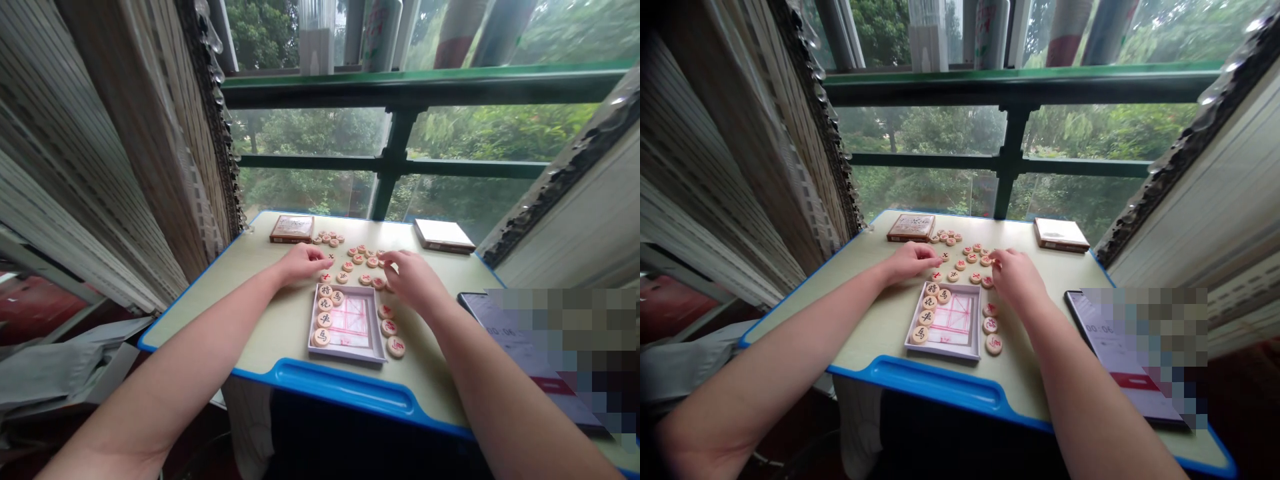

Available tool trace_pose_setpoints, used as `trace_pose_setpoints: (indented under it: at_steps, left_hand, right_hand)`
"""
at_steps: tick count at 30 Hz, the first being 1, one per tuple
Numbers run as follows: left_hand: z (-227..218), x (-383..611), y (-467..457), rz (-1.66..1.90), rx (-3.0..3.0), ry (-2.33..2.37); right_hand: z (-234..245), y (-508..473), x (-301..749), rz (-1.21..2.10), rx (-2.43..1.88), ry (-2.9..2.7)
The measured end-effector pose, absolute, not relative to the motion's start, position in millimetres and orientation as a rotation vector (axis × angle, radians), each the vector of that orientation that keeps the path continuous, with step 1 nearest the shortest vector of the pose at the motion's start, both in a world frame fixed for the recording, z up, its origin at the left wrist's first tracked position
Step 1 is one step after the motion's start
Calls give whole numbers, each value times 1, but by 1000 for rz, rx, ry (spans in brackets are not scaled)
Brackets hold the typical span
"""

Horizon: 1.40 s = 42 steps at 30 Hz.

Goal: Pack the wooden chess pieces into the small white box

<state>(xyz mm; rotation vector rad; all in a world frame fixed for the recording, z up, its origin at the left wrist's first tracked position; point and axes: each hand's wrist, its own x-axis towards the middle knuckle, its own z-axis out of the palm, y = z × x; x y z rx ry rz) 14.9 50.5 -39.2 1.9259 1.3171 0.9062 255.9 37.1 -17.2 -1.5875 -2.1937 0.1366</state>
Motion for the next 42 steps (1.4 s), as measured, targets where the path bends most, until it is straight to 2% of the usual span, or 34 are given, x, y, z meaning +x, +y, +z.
trace_pose_setpoints:
  at_steps: [4, 8, 13, 19, 32, 42]
  left_hand:
    - [-43, 12, 58, 1078, 2006, 1492]
    - [-42, 5, 60, 1166, 2192, 1557]
    - [-46, 6, 60, 1042, 2393, 1556]
    - [-59, 19, 67, 927, 2338, 1455]
    - [-54, 18, 64, 788, 2405, 1433]
    - [-54, 14, 63, 839, 2373, 1404]
  right_hand:
    - [-18, 42, 263, 287, -1651, -2162]
    - [-19, 48, 270, 258, -1679, -1924]
    - [-34, 55, 268, 182, -1640, -1965]
    - [-47, 62, 260, 238, -1618, -2022]
    - [-44, 67, 266, 302, -1606, -2056]
    - [-32, 57, 271, 292, -1717, -2059]
